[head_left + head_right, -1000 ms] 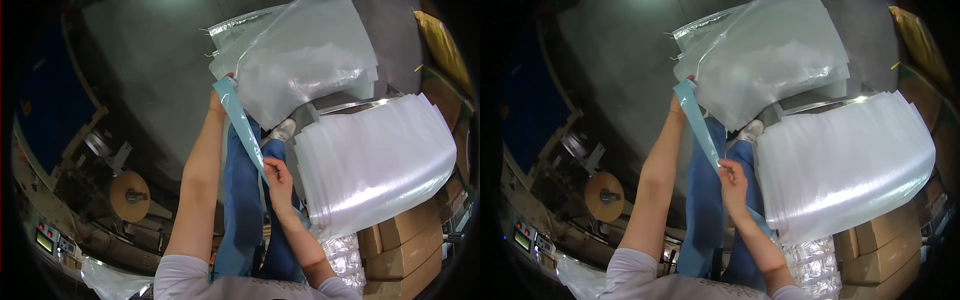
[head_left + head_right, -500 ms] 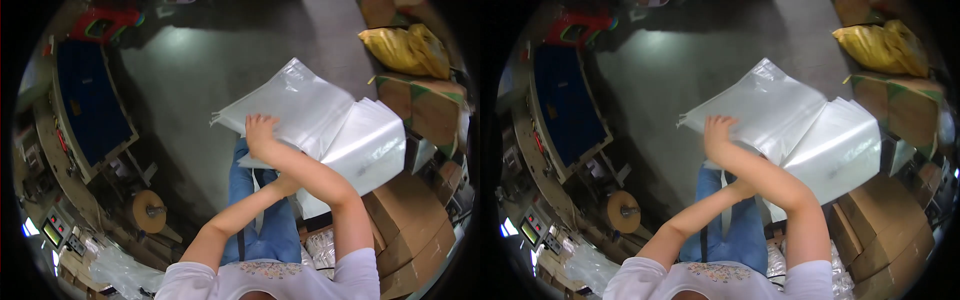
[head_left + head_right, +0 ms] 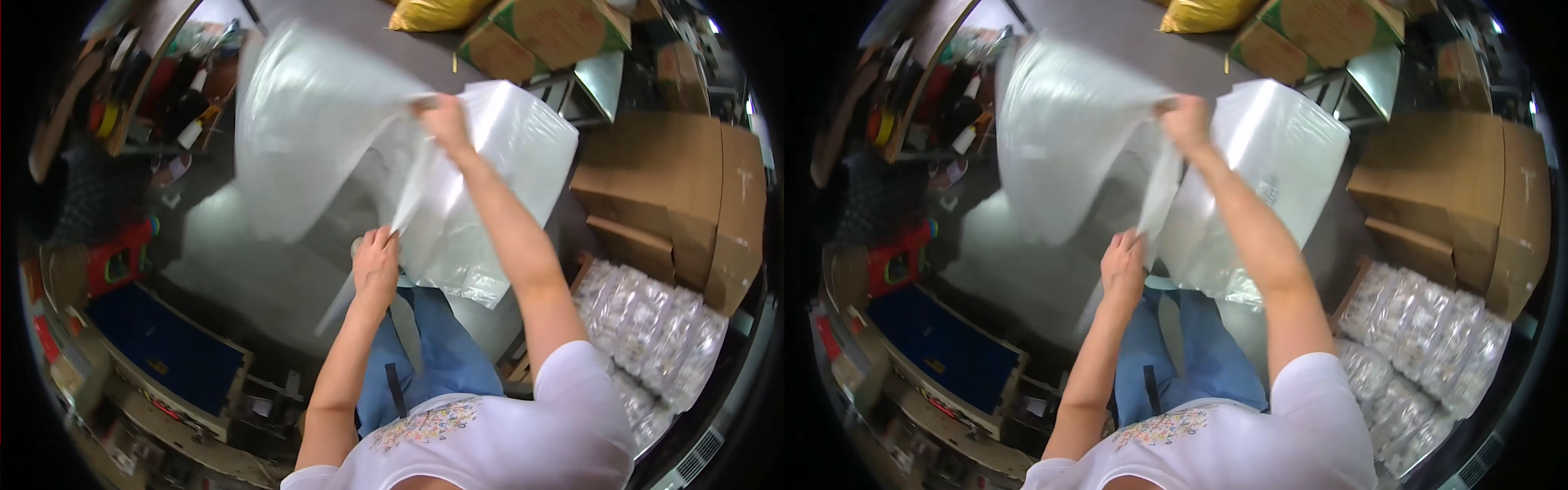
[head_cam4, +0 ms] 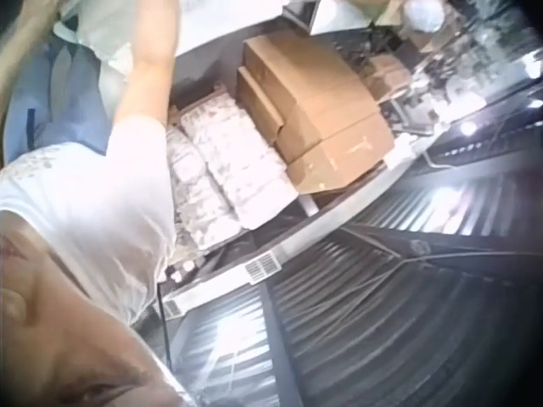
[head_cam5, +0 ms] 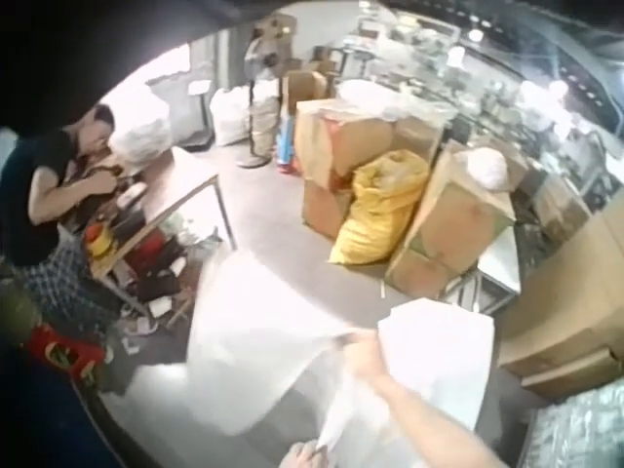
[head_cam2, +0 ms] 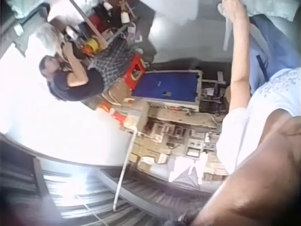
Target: Folding large plastic sheets and packing rolls of tape into plastic bags on an assembly line.
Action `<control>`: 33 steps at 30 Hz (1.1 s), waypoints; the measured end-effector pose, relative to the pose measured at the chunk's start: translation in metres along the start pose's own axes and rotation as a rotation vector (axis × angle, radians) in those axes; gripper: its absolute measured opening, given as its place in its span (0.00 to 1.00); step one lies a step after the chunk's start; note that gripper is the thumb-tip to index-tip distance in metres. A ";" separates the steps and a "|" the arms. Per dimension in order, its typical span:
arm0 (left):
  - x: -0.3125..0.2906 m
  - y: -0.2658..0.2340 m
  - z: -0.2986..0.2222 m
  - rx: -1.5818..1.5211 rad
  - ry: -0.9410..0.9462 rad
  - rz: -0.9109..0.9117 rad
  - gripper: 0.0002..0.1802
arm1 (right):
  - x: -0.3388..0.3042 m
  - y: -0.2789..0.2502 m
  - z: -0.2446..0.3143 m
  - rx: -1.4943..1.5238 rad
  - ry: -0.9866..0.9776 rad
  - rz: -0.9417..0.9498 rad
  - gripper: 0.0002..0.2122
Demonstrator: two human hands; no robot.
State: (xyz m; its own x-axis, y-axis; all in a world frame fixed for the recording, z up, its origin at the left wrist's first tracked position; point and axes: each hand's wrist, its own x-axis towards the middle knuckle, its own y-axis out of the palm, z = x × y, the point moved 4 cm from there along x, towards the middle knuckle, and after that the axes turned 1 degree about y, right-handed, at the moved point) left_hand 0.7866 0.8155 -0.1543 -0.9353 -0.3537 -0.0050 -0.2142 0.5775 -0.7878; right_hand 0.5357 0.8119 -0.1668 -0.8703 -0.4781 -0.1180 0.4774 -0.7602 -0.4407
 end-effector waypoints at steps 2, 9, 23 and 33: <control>0.020 -0.001 -0.038 0.015 0.133 0.050 0.13 | -0.022 -0.097 -0.019 0.229 0.092 -0.197 0.11; -0.022 0.133 -0.105 0.222 0.359 0.490 0.07 | -0.222 -0.229 -0.182 0.936 0.499 -0.714 0.19; -0.093 0.226 -0.067 0.426 0.461 0.656 0.08 | -0.425 -0.151 -0.364 1.305 1.027 -0.881 0.14; -0.117 0.219 -0.052 0.348 0.261 0.751 0.09 | -0.426 -0.123 -0.375 1.461 1.129 -0.551 0.26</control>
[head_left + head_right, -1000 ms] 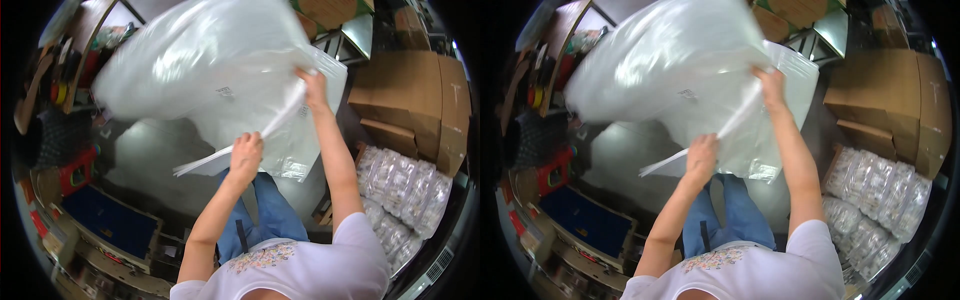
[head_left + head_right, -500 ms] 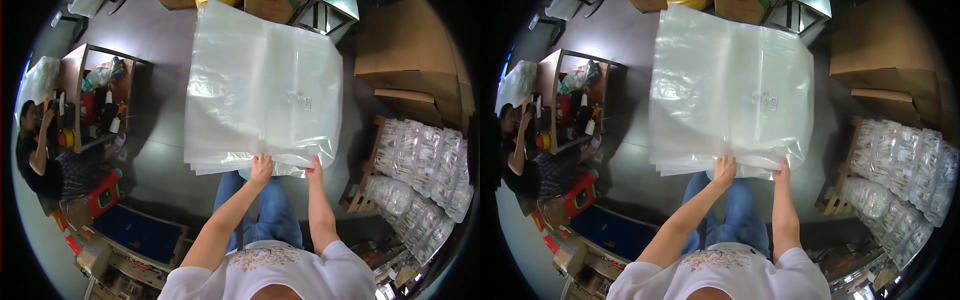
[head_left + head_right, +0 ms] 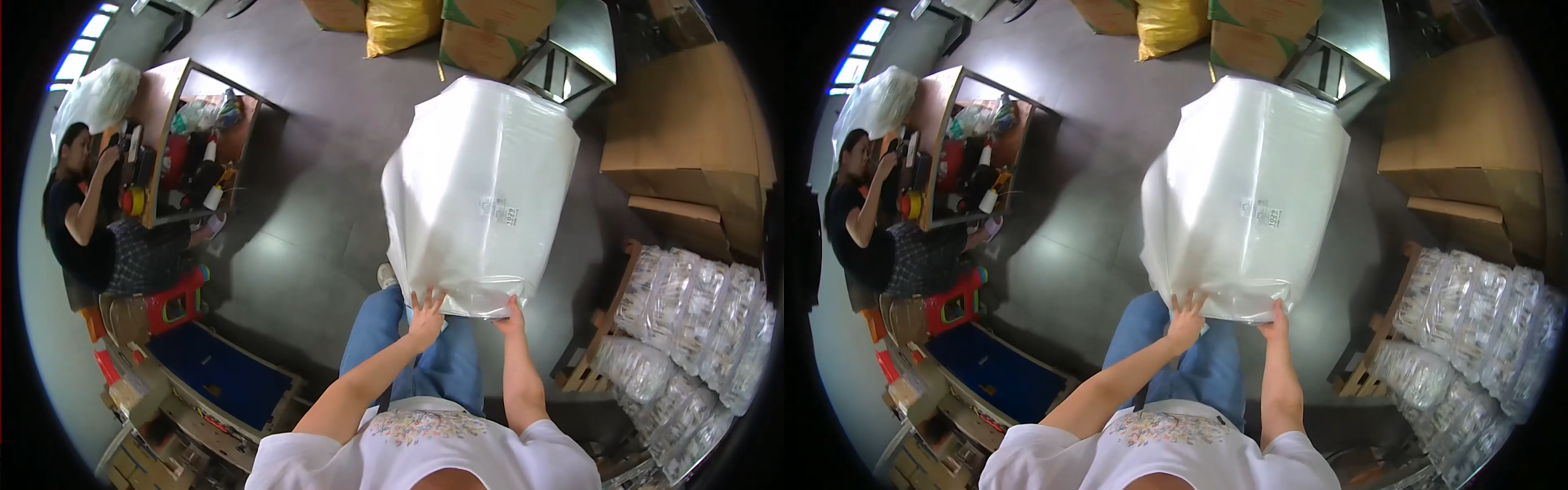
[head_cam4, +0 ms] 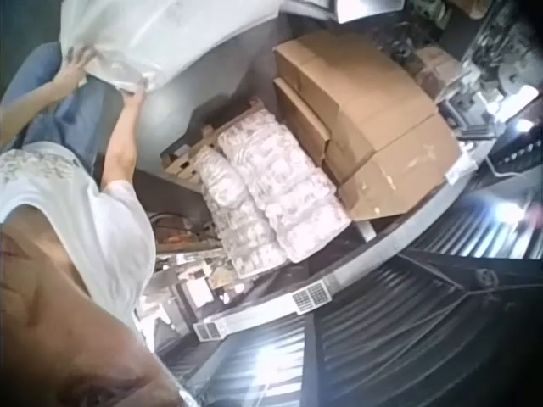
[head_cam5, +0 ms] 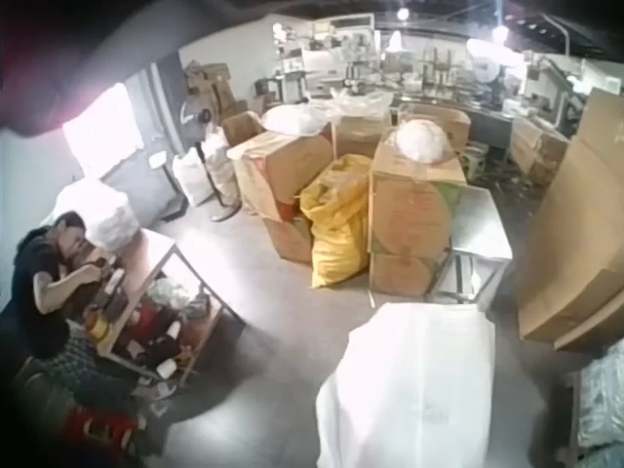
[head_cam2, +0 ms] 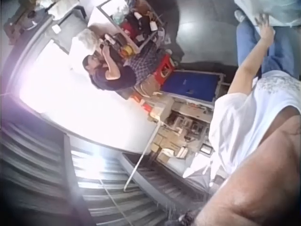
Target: Folding large plastic sheets and packing rolls of tape into plastic bags on an assembly line.
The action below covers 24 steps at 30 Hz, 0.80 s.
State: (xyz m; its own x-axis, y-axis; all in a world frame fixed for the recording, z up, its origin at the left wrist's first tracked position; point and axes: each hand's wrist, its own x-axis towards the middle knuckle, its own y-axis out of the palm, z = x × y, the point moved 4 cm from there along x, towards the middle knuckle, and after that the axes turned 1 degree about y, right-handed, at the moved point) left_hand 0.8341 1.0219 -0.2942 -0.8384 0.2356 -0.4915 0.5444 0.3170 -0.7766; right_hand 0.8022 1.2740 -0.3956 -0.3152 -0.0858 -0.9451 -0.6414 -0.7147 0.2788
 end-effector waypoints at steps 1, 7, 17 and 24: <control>0.001 0.004 0.007 -0.109 -0.040 -0.029 0.08 | 0.008 0.003 -0.003 -0.037 0.004 0.152 0.25; 0.014 -0.037 0.062 -0.245 -0.073 -0.087 0.19 | 0.029 0.040 -0.007 -0.034 -0.086 -0.038 0.25; 0.021 -0.058 0.126 -0.365 -0.143 -0.189 0.23 | 0.034 0.033 -0.006 0.411 -0.203 -0.060 0.20; -0.047 -0.065 0.113 -0.293 -0.511 -0.423 0.11 | -0.013 -0.013 0.025 -0.383 0.416 -0.710 0.46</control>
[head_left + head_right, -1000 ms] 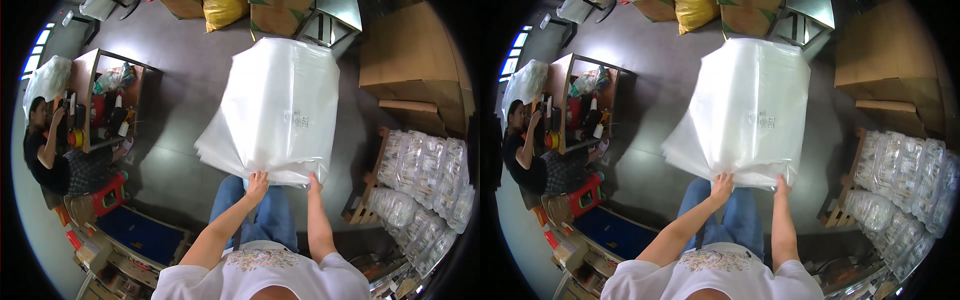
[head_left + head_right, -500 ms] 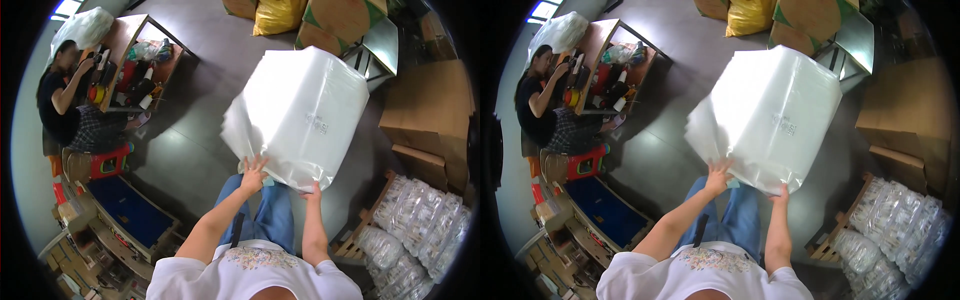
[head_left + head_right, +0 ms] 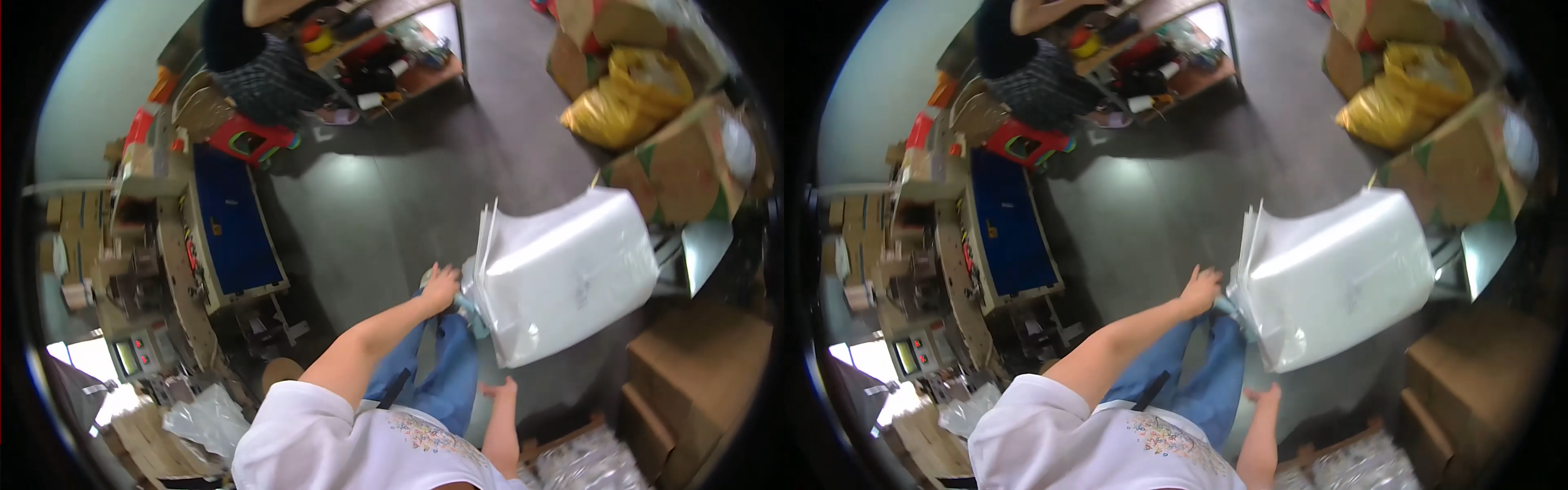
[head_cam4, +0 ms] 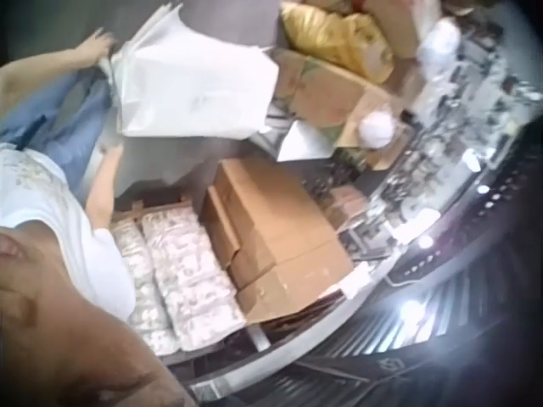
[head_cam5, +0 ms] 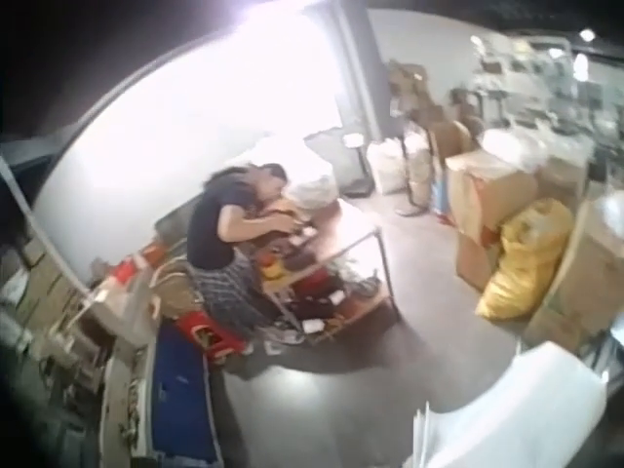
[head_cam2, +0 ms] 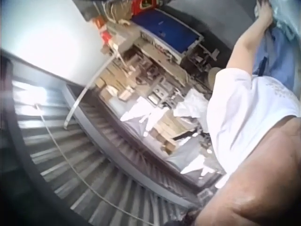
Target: Folding large plastic sheets and packing rolls of tape into plastic bags on an assembly line.
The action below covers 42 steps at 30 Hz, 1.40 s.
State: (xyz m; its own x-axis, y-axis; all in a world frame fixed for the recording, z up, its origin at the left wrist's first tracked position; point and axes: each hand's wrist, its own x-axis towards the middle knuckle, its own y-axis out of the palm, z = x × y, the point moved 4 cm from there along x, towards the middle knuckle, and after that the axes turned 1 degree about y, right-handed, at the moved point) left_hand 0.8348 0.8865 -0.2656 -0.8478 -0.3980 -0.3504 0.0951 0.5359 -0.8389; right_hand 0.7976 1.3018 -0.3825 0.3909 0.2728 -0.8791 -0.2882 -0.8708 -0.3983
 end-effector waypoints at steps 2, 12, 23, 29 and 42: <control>-0.046 -0.023 -0.005 0.112 0.018 0.193 0.07 | -0.054 0.023 -0.028 -0.272 -0.318 0.034 0.39; -0.236 -0.291 0.015 -0.397 -0.302 -0.721 0.27 | -0.423 0.234 -0.311 -1.842 -1.005 1.441 0.18; -0.421 -0.349 0.108 0.114 -0.544 -1.057 0.28 | -0.469 0.235 -0.590 -2.456 -0.550 1.275 0.14; -0.454 -0.351 0.165 0.224 -0.730 -1.054 0.22 | -0.434 0.256 -0.678 -2.505 -1.103 1.582 0.13; -0.374 -0.464 0.358 -0.098 -1.034 -1.250 0.18 | -0.461 0.443 -0.814 -1.912 -1.170 1.732 0.13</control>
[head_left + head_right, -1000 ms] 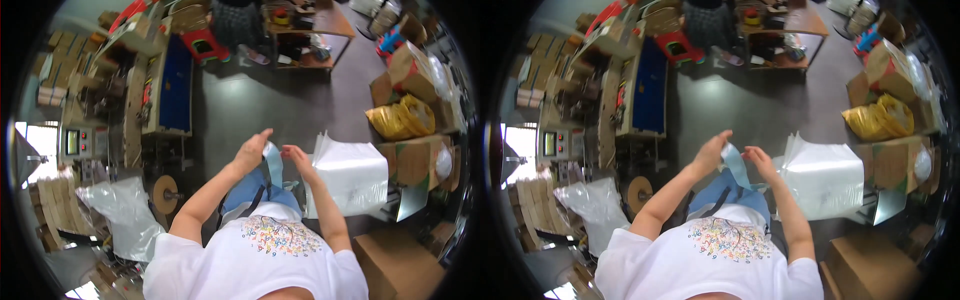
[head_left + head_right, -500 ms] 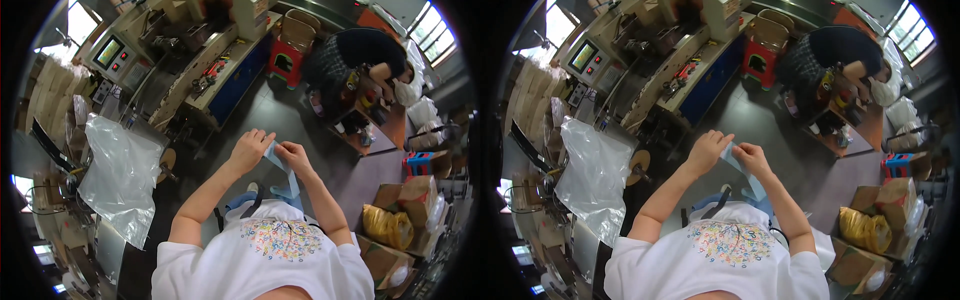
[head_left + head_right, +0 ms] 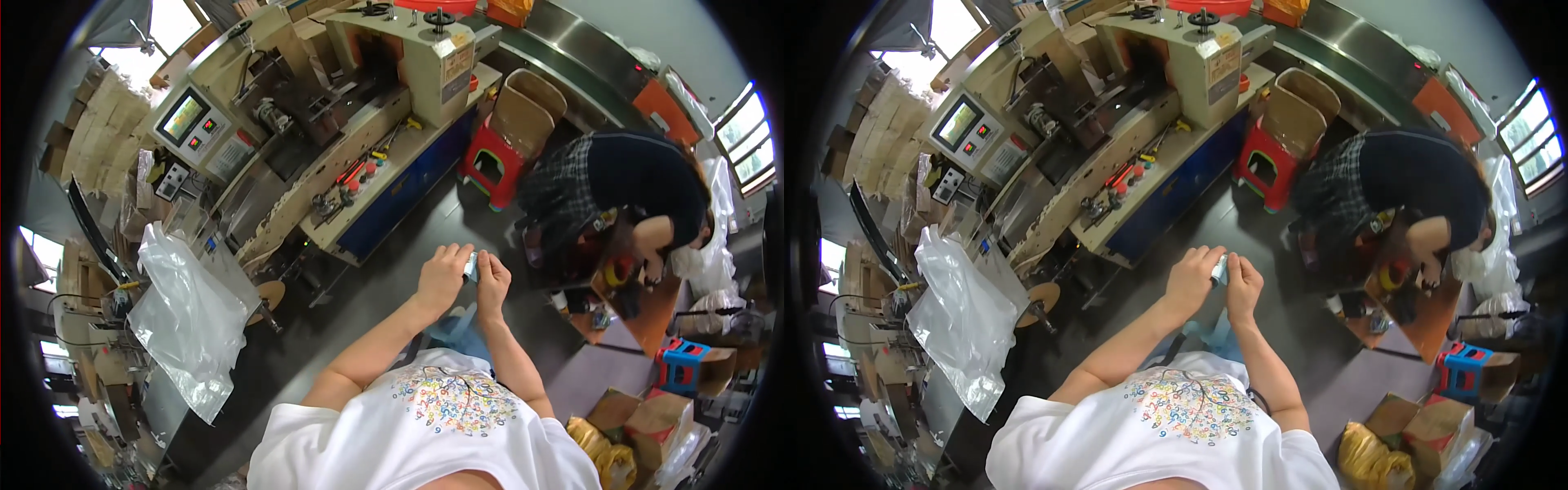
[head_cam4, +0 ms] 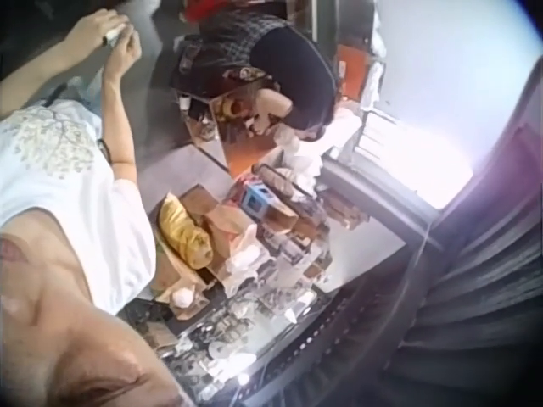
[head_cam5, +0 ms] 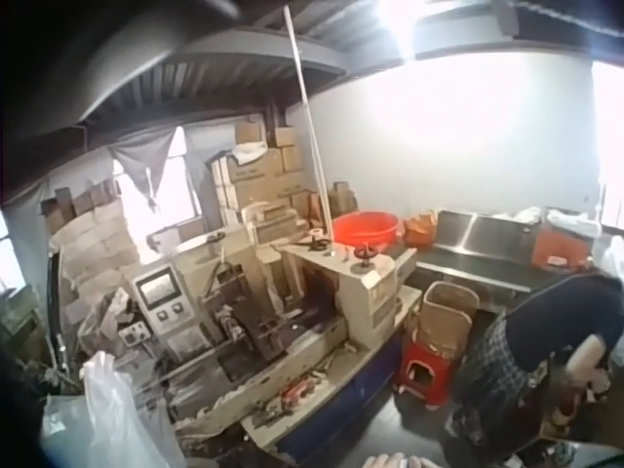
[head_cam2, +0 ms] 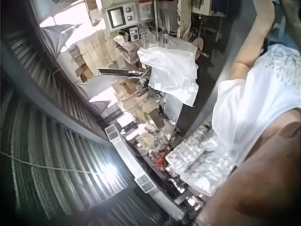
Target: Folding large plastic sheets and packing rolls of tape into plastic bags on an assembly line.
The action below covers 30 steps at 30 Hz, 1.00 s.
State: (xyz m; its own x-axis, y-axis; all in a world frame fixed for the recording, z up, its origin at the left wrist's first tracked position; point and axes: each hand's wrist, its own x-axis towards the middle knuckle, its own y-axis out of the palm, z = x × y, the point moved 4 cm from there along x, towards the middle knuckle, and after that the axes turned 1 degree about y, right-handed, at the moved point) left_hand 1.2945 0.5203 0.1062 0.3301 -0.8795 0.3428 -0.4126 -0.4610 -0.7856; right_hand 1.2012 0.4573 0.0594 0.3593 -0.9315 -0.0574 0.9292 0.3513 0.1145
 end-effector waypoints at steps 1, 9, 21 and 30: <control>0.022 0.003 0.000 0.030 -0.036 -0.024 0.17 | 0.021 0.002 0.010 -0.019 -0.046 -0.030 0.14; 0.164 0.017 0.038 0.073 -0.115 -0.079 0.21 | 0.174 0.032 0.030 0.230 0.212 -0.025 0.12; 0.424 -0.074 0.307 -0.152 -0.353 -0.335 0.20 | 0.415 0.045 -0.001 -0.381 0.124 -0.033 0.17; 0.639 -0.081 0.371 -0.287 -0.494 0.103 0.19 | 0.397 0.148 -0.068 -0.892 0.124 0.326 0.18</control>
State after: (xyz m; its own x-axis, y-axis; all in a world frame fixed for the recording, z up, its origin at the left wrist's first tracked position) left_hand 1.8539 0.0398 0.1975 0.6050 -0.7937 -0.0634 -0.6543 -0.4502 -0.6076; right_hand 1.4876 0.1457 -0.0142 0.5712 -0.7764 -0.2664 0.4873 0.5819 -0.6511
